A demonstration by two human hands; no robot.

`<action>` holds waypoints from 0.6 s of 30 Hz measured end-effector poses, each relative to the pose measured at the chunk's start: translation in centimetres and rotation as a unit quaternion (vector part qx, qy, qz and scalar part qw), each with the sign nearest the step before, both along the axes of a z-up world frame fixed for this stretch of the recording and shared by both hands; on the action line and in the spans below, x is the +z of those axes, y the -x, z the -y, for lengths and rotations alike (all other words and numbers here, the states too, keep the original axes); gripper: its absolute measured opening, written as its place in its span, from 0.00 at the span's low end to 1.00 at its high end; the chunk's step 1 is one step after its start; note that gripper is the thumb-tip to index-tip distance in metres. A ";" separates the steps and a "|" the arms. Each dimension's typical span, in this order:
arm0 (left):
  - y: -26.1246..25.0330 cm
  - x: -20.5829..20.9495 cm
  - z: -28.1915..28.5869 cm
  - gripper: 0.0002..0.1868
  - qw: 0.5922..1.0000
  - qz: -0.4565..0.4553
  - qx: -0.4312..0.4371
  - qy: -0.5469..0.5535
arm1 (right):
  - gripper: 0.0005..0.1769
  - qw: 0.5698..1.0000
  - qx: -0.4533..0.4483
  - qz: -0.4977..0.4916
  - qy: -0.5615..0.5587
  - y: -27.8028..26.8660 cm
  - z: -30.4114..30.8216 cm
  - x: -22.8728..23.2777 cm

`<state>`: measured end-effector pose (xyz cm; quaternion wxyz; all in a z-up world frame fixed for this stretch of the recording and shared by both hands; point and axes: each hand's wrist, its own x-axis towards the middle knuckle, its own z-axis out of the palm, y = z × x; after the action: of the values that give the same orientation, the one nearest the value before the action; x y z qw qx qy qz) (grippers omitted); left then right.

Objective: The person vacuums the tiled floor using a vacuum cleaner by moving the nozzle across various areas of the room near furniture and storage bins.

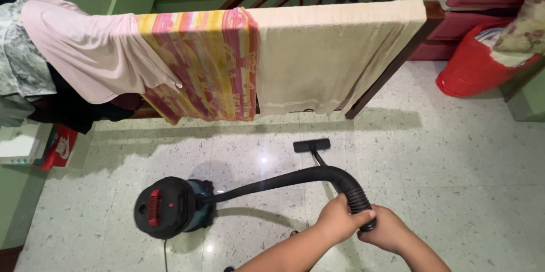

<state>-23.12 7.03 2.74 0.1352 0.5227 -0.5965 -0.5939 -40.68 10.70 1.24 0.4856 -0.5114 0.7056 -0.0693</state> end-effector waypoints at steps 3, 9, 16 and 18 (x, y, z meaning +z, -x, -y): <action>0.0 1.7 -0.4 0.32 0.998 -0.058 0.011 0.001 | 0.22 1.000 -0.010 0.027 -0.005 0.3 -0.7 2.0; -1.5 2.2 -0.9 0.32 0.997 -0.072 0.010 -0.012 | 0.23 0.998 -0.026 0.056 -0.008 -1.1 -1.3 2.9; -1.7 -2.8 0.4 0.36 0.999 0.005 0.018 0.027 | 0.25 0.996 -0.007 0.057 0.064 -2.0 0.5 -4.9; -1.5 -4.1 1.7 0.36 0.999 0.018 0.029 0.035 | 0.25 0.995 -0.013 0.061 0.075 -1.9 1.8 -8.1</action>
<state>-21.67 5.34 -1.35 0.1601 0.5452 -0.6038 -0.5591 -38.75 8.91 -6.84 0.4871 -0.5323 0.6738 -0.1591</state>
